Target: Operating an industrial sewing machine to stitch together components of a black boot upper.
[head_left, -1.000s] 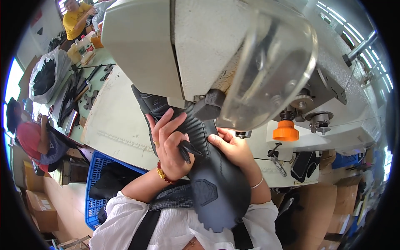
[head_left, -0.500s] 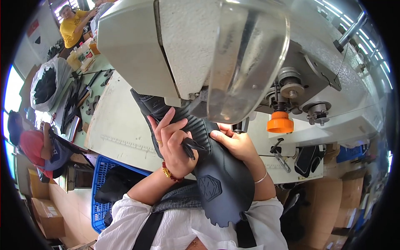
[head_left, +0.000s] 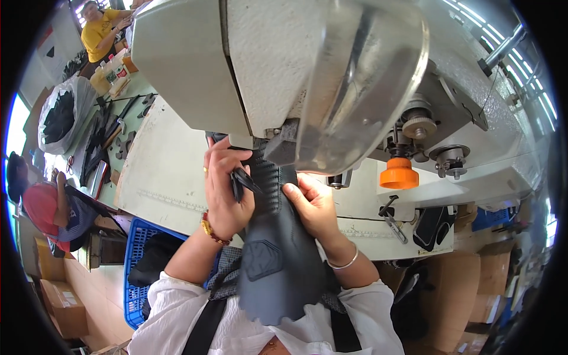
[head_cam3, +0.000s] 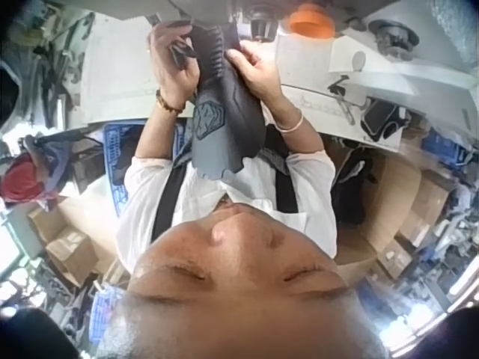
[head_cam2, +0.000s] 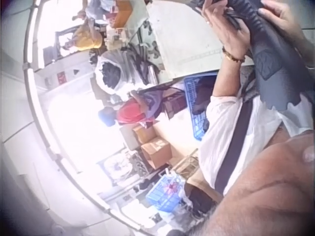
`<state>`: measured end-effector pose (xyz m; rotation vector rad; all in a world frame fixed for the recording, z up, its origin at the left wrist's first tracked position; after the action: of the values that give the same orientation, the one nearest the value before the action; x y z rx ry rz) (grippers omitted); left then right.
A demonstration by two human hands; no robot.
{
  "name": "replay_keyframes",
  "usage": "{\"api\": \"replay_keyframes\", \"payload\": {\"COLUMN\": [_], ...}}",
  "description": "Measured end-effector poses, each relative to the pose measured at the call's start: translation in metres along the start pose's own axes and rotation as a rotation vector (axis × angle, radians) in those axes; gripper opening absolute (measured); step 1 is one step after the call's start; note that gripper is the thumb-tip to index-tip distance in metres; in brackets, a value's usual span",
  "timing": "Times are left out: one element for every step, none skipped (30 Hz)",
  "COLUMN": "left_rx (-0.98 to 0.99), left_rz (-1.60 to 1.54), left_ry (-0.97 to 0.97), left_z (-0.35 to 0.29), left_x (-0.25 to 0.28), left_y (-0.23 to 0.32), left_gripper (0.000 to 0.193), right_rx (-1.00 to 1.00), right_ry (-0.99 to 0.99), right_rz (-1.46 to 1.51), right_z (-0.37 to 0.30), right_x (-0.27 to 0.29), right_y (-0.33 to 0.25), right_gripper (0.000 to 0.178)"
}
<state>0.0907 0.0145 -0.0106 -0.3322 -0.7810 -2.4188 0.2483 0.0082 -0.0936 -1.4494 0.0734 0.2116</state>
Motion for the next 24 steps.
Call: {"api": "replay_keyframes", "payload": {"left_rx": [0.014, 0.004, 0.009, -0.007, -0.024, -0.049, -0.044, -0.03, -0.015, -0.012, -0.017, -0.024, -0.024, 0.014, 0.053, 0.055, 0.05, 0.045, 0.045, 0.016, -0.013, -0.012, -0.041, -0.071], "left_rz": [-0.024, -0.042, -0.042, -0.04, -0.039, -0.052, -0.05, -0.04, -0.031, -0.029, -0.016, -0.006, -0.007, -0.057, -0.106, -0.104, -0.112, -0.119, -0.116, -0.111, -0.107, -0.103, -0.108, -0.116], "left_ry": [-0.072, -0.068, -0.061, -0.087, -0.112, -0.097, -0.089, -0.11, -0.131, -0.123, -0.125, -0.127, -0.12, -0.136, -0.154, -0.149, -0.141, -0.135, -0.131, -0.096, -0.061, -0.059, -0.032, -0.007], "left_z": [0.003, 0.006, 0.008, 0.01, 0.012, 0.017, 0.017, 0.015, 0.014, 0.014, 0.014, 0.015, 0.017, 0.019, 0.02, 0.021, 0.022, 0.023, 0.023, 0.023, 0.022, 0.022, 0.021, 0.021], "left_x": [-0.002, -0.002, 0.0, 0.001, -0.001, 0.001, 0.002, 0.001, 0.0, 0.0, 0.0, -0.001, 0.0, 0.0, -0.002, -0.001, -0.001, 0.0, 0.0, 0.001, 0.003, 0.003, 0.005, 0.006], "left_y": [-0.004, -0.006, -0.009, -0.011, -0.012, -0.009, -0.011, -0.015, -0.02, -0.023, -0.026, -0.026, -0.027, -0.03, -0.033, -0.033, -0.032, -0.031, -0.029, -0.026, -0.022, -0.021, -0.018, -0.015], "left_gripper": [0.027, 0.027, 0.027, 0.028, 0.03, 0.032, 0.032, 0.031, 0.031, 0.031, 0.03, 0.029, 0.029, 0.029, 0.029, 0.029, 0.029, 0.029, 0.029, 0.03, 0.03, 0.03, 0.031, 0.031], "right_rx": [0.031, 0.028, 0.081, 0.134, 0.133, 0.154, 0.176, 0.165, 0.165, 0.159, 0.152, 0.119, 0.122, 0.137, 0.15, 0.12, 0.12, 0.083, 0.046, 0.029, 0.029, 0.02, 0.011, 0.033], "right_ry": [0.014, 0.01, 0.083, 0.156, 0.151, 0.174, 0.198, 0.182, 0.174, 0.174, 0.174, 0.078, 0.073, 0.052, 0.031, -0.017, -0.022, -0.013, -0.004, -0.001, -0.005, -0.02, -0.034, 0.004], "right_rz": [0.004, -0.002, 0.043, 0.087, 0.08, 0.093, 0.106, 0.077, 0.072, 0.127, 0.182, 0.116, 0.11, 0.139, 0.17, 0.206, 0.204, 0.235, 0.266, 0.322, 0.322, 0.342, 0.362, 0.338], "right_z": [-0.001, 0.0, 0.0, 0.0, 0.0, 0.001, 0.001, 0.001, 0.001, 0.001, 0.001, 0.001, -0.001, -0.004, -0.006, -0.007, -0.009, -0.011, -0.012, -0.012, -0.013, -0.015, -0.016, -0.016], "right_x": [-0.005, -0.01, -0.011, -0.01, -0.014, -0.017, -0.017, -0.016, -0.019, -0.024, -0.027, -0.027, -0.028, -0.032, -0.035, -0.036, -0.035, -0.035, -0.034, -0.036, -0.034, -0.032, -0.032, -0.029], "right_y": [-0.006, 0.0, 0.003, 0.004, 0.004, 0.002, 0.0, 0.006, 0.002, -0.006, -0.01, -0.007, -0.007, -0.011, -0.015, -0.012, -0.012, -0.011, -0.01, -0.012, -0.012, -0.01, -0.009, -0.009], "right_gripper": [0.019, 0.019, 0.018, 0.027, 0.027, 0.028, 0.03, 0.025, 0.025, 0.021, 0.019, 0.022, 0.022, 0.024, 0.027, 0.033, 0.033, 0.033, 0.034, 0.03, 0.03, 0.029, 0.029, 0.033]}}
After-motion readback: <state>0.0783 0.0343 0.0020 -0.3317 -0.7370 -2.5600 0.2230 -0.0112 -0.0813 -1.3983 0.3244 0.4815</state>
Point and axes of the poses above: each hand's wrist, its own z-axis towards the middle knuckle, its own x-axis out of the back of the hand, y = z × x, the point moved 6 cm from there along z, towards the middle knuckle, and after that the axes turned 4 degrees about x, right-handed, at the moved point
